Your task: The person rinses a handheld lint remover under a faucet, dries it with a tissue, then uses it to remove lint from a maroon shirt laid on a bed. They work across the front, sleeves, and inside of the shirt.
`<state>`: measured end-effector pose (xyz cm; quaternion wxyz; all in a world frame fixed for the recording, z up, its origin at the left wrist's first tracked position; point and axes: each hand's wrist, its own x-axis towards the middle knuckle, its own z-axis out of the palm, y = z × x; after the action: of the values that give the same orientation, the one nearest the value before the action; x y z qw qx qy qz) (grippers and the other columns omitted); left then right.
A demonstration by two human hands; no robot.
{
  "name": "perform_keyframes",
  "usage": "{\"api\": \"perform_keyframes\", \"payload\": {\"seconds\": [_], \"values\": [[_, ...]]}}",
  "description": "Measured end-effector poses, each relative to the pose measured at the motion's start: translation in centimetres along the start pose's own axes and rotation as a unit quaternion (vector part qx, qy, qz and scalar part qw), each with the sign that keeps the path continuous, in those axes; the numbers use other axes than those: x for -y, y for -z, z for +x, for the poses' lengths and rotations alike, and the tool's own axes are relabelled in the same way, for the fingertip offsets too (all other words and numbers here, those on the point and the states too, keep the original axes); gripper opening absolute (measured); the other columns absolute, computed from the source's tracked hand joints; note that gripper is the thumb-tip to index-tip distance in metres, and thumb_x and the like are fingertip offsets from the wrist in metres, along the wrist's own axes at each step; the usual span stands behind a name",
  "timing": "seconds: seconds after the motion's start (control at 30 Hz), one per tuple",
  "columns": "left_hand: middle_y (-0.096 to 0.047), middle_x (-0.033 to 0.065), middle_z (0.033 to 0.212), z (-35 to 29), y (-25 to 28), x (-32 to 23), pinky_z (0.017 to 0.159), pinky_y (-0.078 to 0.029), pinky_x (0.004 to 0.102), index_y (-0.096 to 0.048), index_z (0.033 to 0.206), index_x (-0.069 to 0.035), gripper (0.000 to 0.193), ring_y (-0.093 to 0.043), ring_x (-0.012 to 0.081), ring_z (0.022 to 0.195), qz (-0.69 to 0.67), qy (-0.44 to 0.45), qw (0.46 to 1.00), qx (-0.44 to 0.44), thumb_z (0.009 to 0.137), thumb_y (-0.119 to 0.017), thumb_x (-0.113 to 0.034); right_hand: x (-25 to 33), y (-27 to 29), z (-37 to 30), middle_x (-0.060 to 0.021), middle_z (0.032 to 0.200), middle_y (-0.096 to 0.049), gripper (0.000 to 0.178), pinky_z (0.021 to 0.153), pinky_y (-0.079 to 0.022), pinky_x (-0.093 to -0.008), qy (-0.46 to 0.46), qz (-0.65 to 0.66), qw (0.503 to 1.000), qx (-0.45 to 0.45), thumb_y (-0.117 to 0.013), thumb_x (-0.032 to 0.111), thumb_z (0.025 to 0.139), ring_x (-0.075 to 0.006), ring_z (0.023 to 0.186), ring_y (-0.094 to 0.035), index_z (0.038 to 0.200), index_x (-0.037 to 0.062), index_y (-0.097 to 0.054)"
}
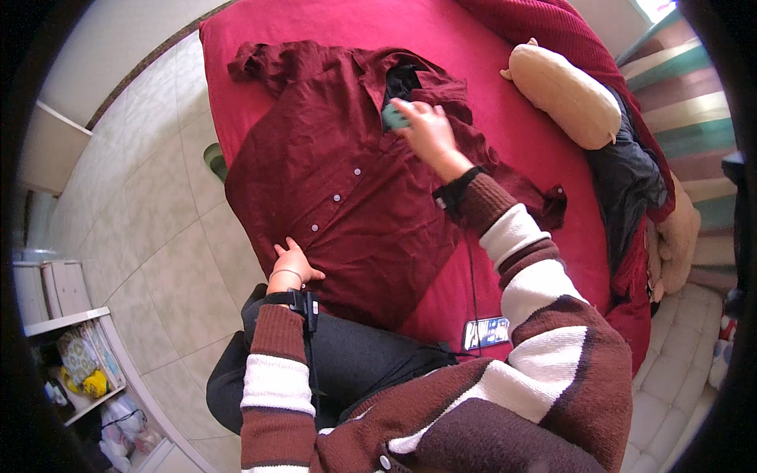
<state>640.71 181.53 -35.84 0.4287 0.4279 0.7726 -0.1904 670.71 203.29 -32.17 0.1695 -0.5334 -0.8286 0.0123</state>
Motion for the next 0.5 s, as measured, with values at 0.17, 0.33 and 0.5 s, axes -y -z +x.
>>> {"api": "perform_keyframes", "payload": {"seconds": [0.17, 0.33, 0.5], "values": [[-0.002, 0.0334, 0.160, -0.4, -0.1, 0.0, 0.111, -0.042, 0.0424, 0.002, 0.158, -0.004, 0.146, -0.043, 0.0424, 0.138, 0.006, -0.006, 1.000, 0.004, 0.056, -0.096, -0.041, 2.2, -4.9, 0.7, -0.0113, 0.123, -0.062, 0.064, 0.107, -0.040, -0.0545, -0.024, -0.065, 0.997, 0.017, -0.074, 0.021, 0.082, -0.0300, 0.112, -0.062, 0.141, 0.0305, -0.051], [0.002, 0.0327, 0.160, -0.8, 0.0, 0.1, 0.110, -0.043, 0.0429, 0.005, 0.158, -0.006, 0.144, -0.045, 0.0425, 0.136, -0.001, -0.013, 1.000, 0.016, 0.059, -0.095, -0.037, -2.4, -6.3, 5.1, -0.0095, 0.116, -0.063, 0.062, 0.108, -0.039, -0.0538, -0.052, -0.134, 0.989, -0.017, -0.073, 0.021, 0.083, -0.0285, 0.112, -0.062, 0.140, 0.0328, -0.051], [0.005, 0.0330, 0.160, -0.3, 0.0, -0.7, 0.111, -0.043, 0.0445, 0.007, 0.158, -0.007, 0.145, -0.044, 0.0439, 0.136, 0.001, 0.017, 0.999, 0.030, 0.059, -0.096, -0.036, -4.0, -1.7, 7.4, -0.0096, 0.128, -0.062, 0.061, 0.110, -0.037, -0.0561, -0.126, -0.077, 0.988, -0.038, -0.072, 0.020, 0.085, -0.0305, 0.117, -0.060, 0.142, 0.0297, -0.052]]}}
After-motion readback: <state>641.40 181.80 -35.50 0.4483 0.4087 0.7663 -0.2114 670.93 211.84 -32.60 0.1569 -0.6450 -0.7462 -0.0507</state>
